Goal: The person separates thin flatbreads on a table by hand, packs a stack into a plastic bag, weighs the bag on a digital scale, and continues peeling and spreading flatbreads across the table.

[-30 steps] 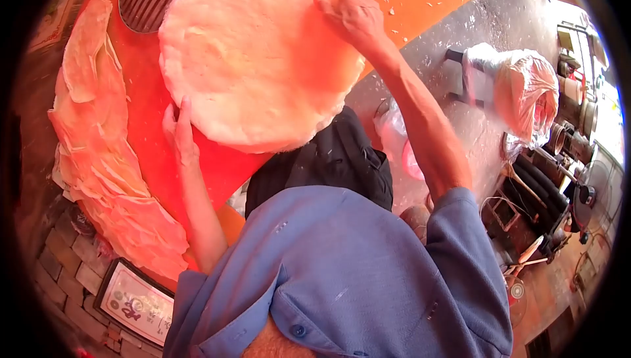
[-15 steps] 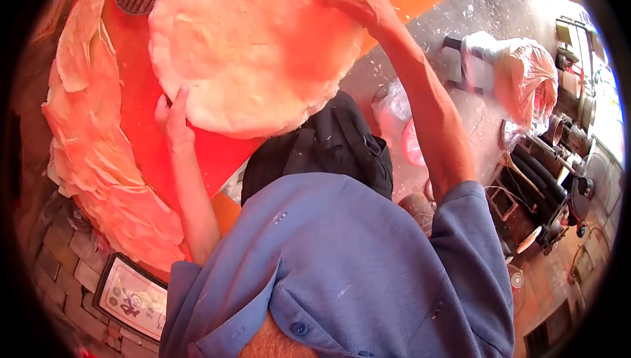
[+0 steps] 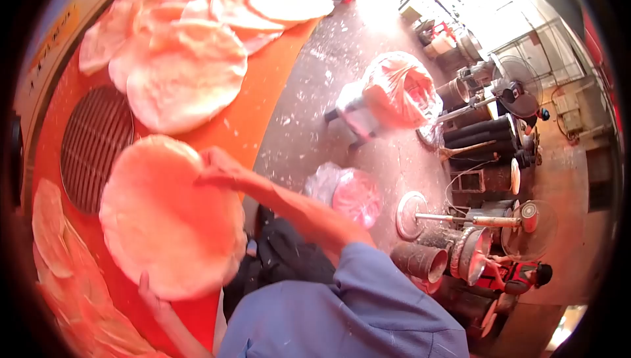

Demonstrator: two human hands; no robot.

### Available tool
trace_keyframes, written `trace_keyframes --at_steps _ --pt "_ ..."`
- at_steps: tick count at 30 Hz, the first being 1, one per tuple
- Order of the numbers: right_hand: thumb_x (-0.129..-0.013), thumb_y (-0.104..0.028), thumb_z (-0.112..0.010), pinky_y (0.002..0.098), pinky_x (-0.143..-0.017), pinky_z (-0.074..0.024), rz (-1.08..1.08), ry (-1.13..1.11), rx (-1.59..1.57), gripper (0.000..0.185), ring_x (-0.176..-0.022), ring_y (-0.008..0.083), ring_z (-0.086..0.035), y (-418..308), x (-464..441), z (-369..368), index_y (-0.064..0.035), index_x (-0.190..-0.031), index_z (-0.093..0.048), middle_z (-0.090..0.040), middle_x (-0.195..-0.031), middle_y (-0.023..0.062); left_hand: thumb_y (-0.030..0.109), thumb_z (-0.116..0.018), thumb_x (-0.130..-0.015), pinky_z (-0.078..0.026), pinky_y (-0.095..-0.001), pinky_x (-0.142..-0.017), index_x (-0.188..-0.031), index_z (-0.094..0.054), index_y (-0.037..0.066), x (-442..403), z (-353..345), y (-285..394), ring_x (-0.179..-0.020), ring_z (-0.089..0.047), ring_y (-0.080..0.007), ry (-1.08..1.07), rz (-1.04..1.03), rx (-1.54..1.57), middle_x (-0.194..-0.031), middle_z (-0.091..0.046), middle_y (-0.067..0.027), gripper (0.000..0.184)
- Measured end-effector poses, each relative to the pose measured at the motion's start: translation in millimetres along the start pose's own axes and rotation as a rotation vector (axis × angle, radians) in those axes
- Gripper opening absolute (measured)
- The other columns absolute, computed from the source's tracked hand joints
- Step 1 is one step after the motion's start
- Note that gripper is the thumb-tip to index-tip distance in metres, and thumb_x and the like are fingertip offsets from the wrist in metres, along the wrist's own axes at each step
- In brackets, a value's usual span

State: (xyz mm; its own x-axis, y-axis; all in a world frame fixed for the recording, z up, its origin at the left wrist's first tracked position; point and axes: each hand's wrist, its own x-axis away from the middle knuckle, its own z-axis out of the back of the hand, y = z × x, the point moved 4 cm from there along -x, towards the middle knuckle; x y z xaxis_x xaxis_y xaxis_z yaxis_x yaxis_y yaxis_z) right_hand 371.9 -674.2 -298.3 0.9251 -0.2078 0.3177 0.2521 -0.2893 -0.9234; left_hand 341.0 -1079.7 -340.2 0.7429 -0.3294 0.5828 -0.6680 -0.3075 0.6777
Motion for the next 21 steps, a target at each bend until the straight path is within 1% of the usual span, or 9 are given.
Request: trace_keyframes --at_steps 1,4,6,10,11,13,16,18,21 --pt "-0.063 -0.015 -0.075 0.0272 -0.058 -0.0452 0.034 0.01 0.009 0.025 -0.067 0.0073 -0.055 -1 3 8 0.0006 -0.08 -0.065 -0.061 -0.071 -0.002 0.033 -0.057 -0.087 -0.034 -0.0449 -0.108 -0.141 -0.032 0.0 17 -41 15 -0.128 -0.041 -0.0317 -0.032 0.011 0.034 -0.14 -0.041 -0.0151 0.067" --pt "-0.064 -0.015 -0.074 0.0268 -0.06 -0.0456 -0.024 0.064 0.009 0.028 -0.069 0.0075 -0.055 -77 40 24 0.002 -0.083 -0.064 -0.061 -0.074 -0.001 0.034 -0.059 -0.084 -0.034 -0.0462 -0.107 -0.142 -0.031 0.002 41 -129 42 -0.128 -0.04 -0.0329 -0.035 -0.029 0.039 -0.141 -0.04 -0.0152 0.072" --pt "-0.069 -0.014 -0.072 0.0254 -0.071 -0.0485 -0.081 0.113 0.133 0.032 -0.079 0.0075 -0.059 -106 54 51 0.0031 -0.095 -0.064 -0.065 -0.084 0.0017 0.032 -0.061 -0.082 -0.034 -0.0479 -0.107 -0.142 -0.031 0.004 31 -164 48 -0.128 -0.04 -0.0347 -0.063 -0.036 0.094 -0.141 -0.04 -0.0163 0.073" --pt "-0.07 -0.012 -0.069 0.0256 -0.07 -0.0482 0.065 0.203 -0.008 0.033 -0.077 0.0078 -0.058 -144 78 135 0.0035 -0.098 -0.063 -0.064 -0.086 0.0024 0.027 -0.063 -0.08 -0.035 -0.0472 -0.107 -0.142 -0.032 0.003 1 -259 34 -0.126 -0.042 -0.0344 -0.167 -0.107 0.183 -0.14 -0.041 -0.0166 0.073" --pt "-0.07 -0.012 -0.069 0.0256 -0.07 -0.0482 0.092 0.21 -0.007 0.033 -0.077 0.0078 -0.058 -150 83 161 0.0035 -0.098 -0.063 -0.064 -0.086 0.0024 0.023 -0.064 -0.079 -0.036 -0.0466 -0.106 -0.142 -0.033 0.003 3 -304 31 -0.125 -0.044 -0.0341 -0.37 -0.345 -0.042 -0.139 -0.043 -0.0164 0.073" --pt "-0.071 -0.011 -0.07 0.0255 -0.07 -0.0485 0.134 0.305 -0.071 0.032 -0.078 0.0081 -0.058 -158 94 219 0.0035 -0.099 -0.063 -0.064 -0.087 0.0022 0.01 -0.064 -0.075 -0.039 -0.0445 -0.105 -0.14 -0.035 0.001 -29 -348 34 -0.123 -0.047 -0.0329 -0.381 -0.294 -0.083 -0.137 -0.046 -0.0154 0.072" --pt "-0.069 -0.011 -0.07 0.0252 -0.069 -0.0485 0.143 0.376 -0.141 0.033 -0.077 0.0084 -0.058 -163 111 303 0.003 -0.098 -0.064 -0.064 -0.088 0.0018 0.006 -0.063 -0.074 -0.044 -0.0429 -0.1 -0.136 -0.041 0.0 -36 -454 1 -0.117 -0.052 -0.0319 -0.714 -0.505 -0.251 -0.131 -0.051 -0.0155 0.067" --pt "-0.067 -0.012 -0.07 0.0251 -0.069 -0.0483 0.14 0.427 -0.164 0.034 -0.076 0.0084 -0.058 -167 124 352 0.0026 -0.098 -0.064 -0.064 -0.088 0.0015 0.002 -0.061 -0.073 -0.05 -0.0403 -0.093 -0.13 -0.047 -0.001 -104 -470 -27 -0.106 -0.059 -0.0304 -0.452 -0.192 -0.218 -0.12 -0.058 -0.0161 0.059" --pt "-0.065 -0.013 -0.068 0.0245 -0.068 -0.0475 0.106 0.53 -0.153 0.036 -0.076 0.0085 -0.058 -169 135 421 0.0021 -0.097 -0.064 -0.063 -0.088 0.0012 0.0 -0.06 -0.073 -0.052 -0.036 -0.087 -0.126 -0.048 -0.005 -126 -557 -59 -0.099 -0.062 -0.0266 -0.507 -0.099 -0.241 -0.113 -0.061 -0.0161 0.055"
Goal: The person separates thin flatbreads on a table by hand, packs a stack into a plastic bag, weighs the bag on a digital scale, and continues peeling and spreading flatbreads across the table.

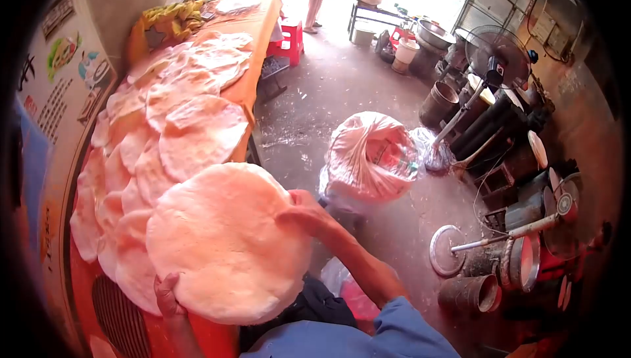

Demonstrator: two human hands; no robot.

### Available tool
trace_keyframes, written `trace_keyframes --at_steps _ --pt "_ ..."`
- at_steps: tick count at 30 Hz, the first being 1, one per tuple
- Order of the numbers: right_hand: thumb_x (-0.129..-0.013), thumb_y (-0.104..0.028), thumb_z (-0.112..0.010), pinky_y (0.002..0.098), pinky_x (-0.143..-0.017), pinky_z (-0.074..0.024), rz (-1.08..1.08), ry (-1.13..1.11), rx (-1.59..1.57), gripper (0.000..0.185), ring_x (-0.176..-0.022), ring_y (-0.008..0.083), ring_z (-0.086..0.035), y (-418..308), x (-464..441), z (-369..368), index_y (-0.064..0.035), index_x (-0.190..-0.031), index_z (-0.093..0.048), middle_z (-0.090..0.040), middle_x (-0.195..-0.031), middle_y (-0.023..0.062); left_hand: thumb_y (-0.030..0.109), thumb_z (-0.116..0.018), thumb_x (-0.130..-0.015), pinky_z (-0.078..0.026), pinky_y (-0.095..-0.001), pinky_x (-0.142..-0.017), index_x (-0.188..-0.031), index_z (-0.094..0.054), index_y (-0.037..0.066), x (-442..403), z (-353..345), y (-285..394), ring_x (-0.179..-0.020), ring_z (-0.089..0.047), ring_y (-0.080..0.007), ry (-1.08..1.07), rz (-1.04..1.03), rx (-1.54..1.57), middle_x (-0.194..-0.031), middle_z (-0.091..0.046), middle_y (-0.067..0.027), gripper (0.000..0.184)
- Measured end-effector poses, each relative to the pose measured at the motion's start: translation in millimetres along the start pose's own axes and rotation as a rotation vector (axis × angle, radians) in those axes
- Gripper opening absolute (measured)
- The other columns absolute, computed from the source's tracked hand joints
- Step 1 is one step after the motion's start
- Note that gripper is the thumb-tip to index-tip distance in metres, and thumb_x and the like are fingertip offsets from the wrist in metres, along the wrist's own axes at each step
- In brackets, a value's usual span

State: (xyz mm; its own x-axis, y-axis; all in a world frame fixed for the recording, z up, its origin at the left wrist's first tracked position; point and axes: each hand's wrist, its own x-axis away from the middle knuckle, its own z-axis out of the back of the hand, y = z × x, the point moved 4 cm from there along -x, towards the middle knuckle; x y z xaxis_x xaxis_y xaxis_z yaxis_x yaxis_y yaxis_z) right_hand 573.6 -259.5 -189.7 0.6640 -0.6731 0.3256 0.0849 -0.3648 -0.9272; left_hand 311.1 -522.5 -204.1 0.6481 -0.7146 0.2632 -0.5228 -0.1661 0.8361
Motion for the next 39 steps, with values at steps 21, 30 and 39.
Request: trace_keyframes --at_steps 21,30,39 --pt "-0.066 -0.01 -0.07 0.0277 -0.078 -0.0514 -0.05 0.233 -0.1 0.044 -0.085 0.0152 -0.064 -145 -285 233 0.0054 -0.107 -0.061 -0.066 -0.097 0.0068 -0.001 -0.061 -0.073 -0.053 -0.0323 -0.081 -0.119 -0.052 -0.007 -401 -272 -36 -0.09 -0.064 -0.0236 -0.163 0.178 -0.069 -0.105 -0.064 -0.0134 0.047" --pt "-0.066 -0.011 -0.072 0.0301 -0.08 -0.0517 -0.035 0.151 -0.166 0.045 -0.087 0.0157 -0.064 -181 -466 361 0.0046 -0.107 -0.062 -0.066 -0.099 0.0075 0.0 -0.061 -0.074 -0.054 -0.0342 -0.082 -0.12 -0.05 -0.008 -573 -406 -68 -0.092 -0.064 -0.0247 -0.173 0.155 -0.094 -0.107 -0.062 -0.0158 0.049" --pt "-0.065 -0.013 -0.071 0.0311 -0.081 -0.052 0.016 0.211 -0.185 0.05 -0.087 0.0184 -0.064 -291 -609 532 0.0066 -0.11 -0.059 -0.066 -0.099 0.0103 0.0 -0.06 -0.076 -0.054 -0.037 -0.084 -0.126 -0.045 -0.008 -749 -587 -122 -0.097 -0.063 -0.0285 -0.166 0.26 -0.13 -0.112 -0.06 -0.0187 0.053"
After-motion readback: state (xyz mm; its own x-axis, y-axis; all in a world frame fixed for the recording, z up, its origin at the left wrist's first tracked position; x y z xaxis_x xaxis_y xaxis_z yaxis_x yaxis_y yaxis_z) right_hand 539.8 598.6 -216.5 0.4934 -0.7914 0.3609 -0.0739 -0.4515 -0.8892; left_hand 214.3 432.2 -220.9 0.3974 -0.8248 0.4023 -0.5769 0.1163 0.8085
